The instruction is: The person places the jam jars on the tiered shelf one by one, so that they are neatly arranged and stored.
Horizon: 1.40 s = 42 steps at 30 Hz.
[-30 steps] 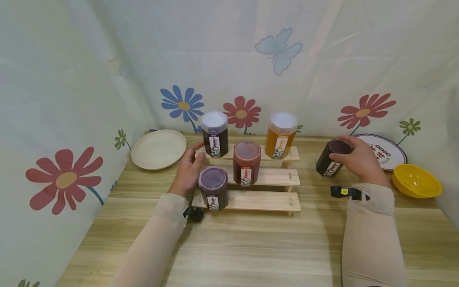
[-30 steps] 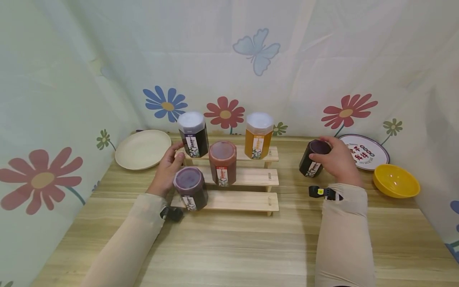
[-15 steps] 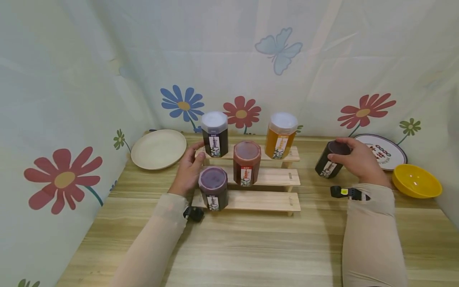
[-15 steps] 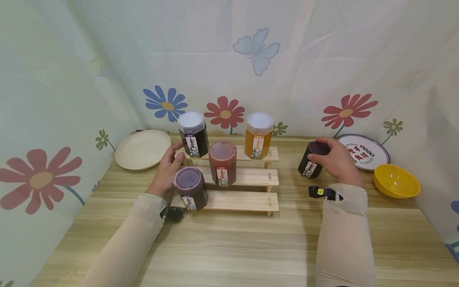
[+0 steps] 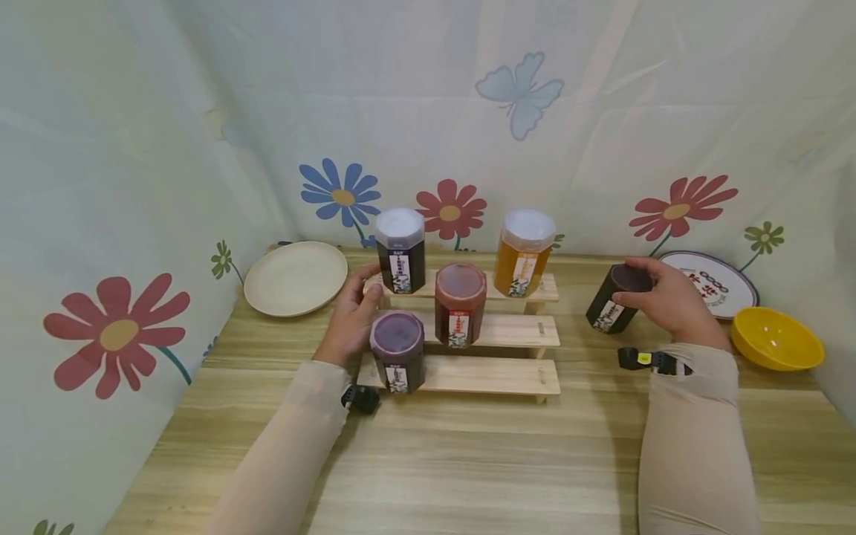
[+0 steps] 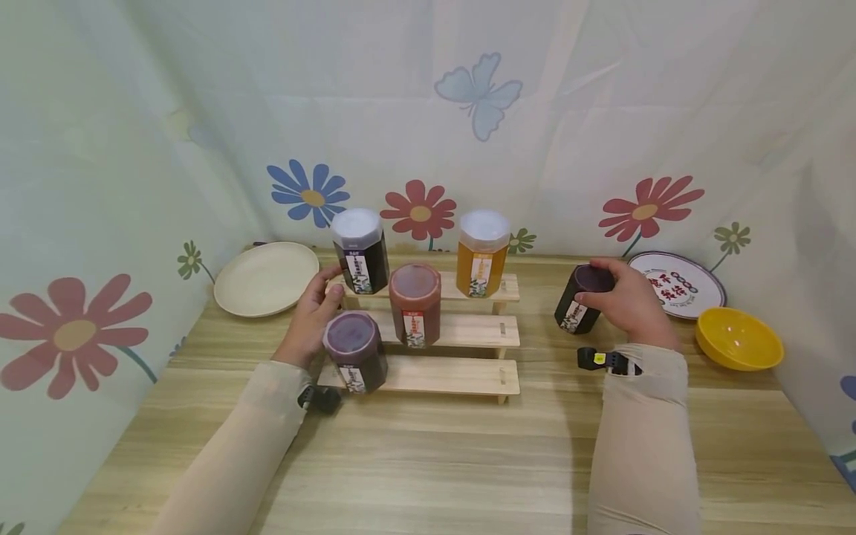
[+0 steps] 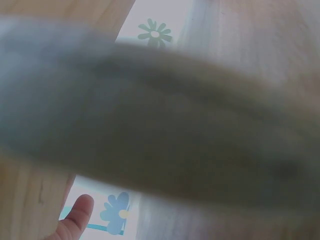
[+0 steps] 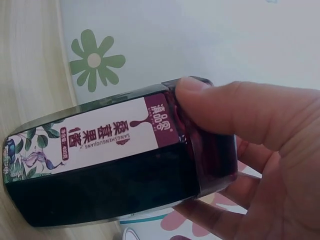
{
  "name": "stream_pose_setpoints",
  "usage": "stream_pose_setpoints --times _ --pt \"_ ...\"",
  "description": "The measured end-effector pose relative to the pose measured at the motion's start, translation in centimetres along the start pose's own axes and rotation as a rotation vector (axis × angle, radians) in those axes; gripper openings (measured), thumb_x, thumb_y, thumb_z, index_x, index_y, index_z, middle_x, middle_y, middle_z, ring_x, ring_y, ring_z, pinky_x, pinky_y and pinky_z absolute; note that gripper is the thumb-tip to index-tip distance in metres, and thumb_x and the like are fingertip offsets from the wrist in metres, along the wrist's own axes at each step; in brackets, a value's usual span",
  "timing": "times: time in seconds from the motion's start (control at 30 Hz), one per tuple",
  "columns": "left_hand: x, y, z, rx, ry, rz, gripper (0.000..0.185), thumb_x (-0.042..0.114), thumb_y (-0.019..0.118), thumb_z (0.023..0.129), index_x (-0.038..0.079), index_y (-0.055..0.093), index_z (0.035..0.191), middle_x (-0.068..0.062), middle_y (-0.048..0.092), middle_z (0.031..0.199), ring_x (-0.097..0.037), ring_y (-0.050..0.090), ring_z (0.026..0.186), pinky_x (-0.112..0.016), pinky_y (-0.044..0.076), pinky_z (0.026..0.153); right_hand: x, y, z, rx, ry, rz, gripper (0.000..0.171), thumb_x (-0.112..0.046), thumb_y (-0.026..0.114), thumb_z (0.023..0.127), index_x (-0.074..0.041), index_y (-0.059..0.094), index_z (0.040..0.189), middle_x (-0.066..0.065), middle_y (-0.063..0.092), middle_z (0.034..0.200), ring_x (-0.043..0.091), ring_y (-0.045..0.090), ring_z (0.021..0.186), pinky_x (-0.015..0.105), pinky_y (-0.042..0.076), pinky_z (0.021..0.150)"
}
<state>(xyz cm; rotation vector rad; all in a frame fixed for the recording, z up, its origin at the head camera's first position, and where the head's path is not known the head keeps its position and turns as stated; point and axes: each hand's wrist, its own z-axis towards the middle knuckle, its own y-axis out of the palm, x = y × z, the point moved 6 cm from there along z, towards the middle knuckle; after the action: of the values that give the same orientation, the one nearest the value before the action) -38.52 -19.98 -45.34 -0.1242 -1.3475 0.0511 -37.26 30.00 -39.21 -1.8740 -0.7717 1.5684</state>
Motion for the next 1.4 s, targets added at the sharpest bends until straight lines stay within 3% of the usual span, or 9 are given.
stream_pose_setpoints --times 0.17,0.37,0.63,0.83,1.1,1.27,1.4 --pt "-0.2 0.0 0.1 -0.008 -0.023 0.007 0.046 0.013 0.047 0.113 0.001 0.042 0.157 -0.018 0.039 0.165 -0.030 0.034 0.151 -0.048 0.026 0.124 -0.2 0.0 -0.2 0.018 0.000 -0.008 0.085 -0.027 0.078 0.096 -0.008 0.033 0.165 0.036 0.035 0.159 0.053 0.041 0.132 0.068 0.040 0.111" --pt "0.1 0.0 0.0 -0.004 0.014 0.000 0.044 0.017 0.047 0.113 0.005 0.044 0.156 -0.013 0.041 0.164 -0.027 0.036 0.150 -0.047 0.026 0.124 -0.3 0.0 -0.3 0.007 0.005 0.017 0.085 -0.026 0.078 0.096 -0.009 0.032 0.166 0.035 0.034 0.161 0.053 0.041 0.134 0.067 0.040 0.112" --pt "0.0 -0.1 -0.1 0.003 0.021 0.003 0.044 0.023 0.050 0.113 0.009 0.048 0.155 -0.009 0.045 0.162 -0.024 0.041 0.143 -0.047 0.029 0.121 -1.9 -0.9 -1.5 -0.021 -0.030 -0.078 0.085 -0.034 0.080 0.094 -0.010 0.038 0.164 0.034 0.040 0.156 0.051 0.044 0.128 0.063 0.047 0.103" --pt "0.0 -0.1 -0.1 0.002 0.027 0.004 0.043 0.022 0.049 0.113 0.008 0.048 0.154 -0.009 0.044 0.163 -0.022 0.038 0.148 -0.046 0.027 0.123 -3.9 -1.5 -3.4 -0.076 -0.096 -0.146 0.085 -0.042 0.084 0.090 -0.012 0.046 0.159 0.027 0.052 0.146 0.044 0.049 0.121 0.050 0.046 0.091" --pt "-0.1 -0.1 0.0 -0.002 0.025 0.017 0.044 0.021 0.049 0.113 0.008 0.046 0.155 -0.009 0.044 0.163 -0.021 0.037 0.148 -0.044 0.027 0.123 -6.5 -1.6 -5.9 -0.109 -0.247 -0.228 0.078 -0.037 0.088 0.087 -0.015 0.054 0.154 0.023 0.060 0.143 0.036 0.058 0.114 0.042 0.048 0.086" --pt "-0.1 0.0 0.0 -0.006 0.027 -0.011 0.043 0.019 0.048 0.114 0.007 0.046 0.155 -0.011 0.046 0.159 -0.021 0.045 0.130 -0.034 0.034 0.111 -7.8 -1.3 -7.3 -0.135 -0.307 -0.258 0.076 -0.038 0.090 0.085 -0.017 0.057 0.151 0.019 0.063 0.144 0.032 0.060 0.115 0.042 0.050 0.088" --pt "-0.1 0.1 0.0 -0.005 0.033 -0.019 0.044 0.019 0.047 0.114 0.007 0.045 0.156 -0.011 0.046 0.159 -0.019 0.046 0.128 -0.028 0.035 0.107 -8.9 -0.9 -8.4 -0.171 -0.345 -0.249 0.074 -0.034 0.092 0.084 -0.018 0.060 0.149 0.013 0.067 0.138 0.029 0.060 0.113 0.041 0.051 0.088"
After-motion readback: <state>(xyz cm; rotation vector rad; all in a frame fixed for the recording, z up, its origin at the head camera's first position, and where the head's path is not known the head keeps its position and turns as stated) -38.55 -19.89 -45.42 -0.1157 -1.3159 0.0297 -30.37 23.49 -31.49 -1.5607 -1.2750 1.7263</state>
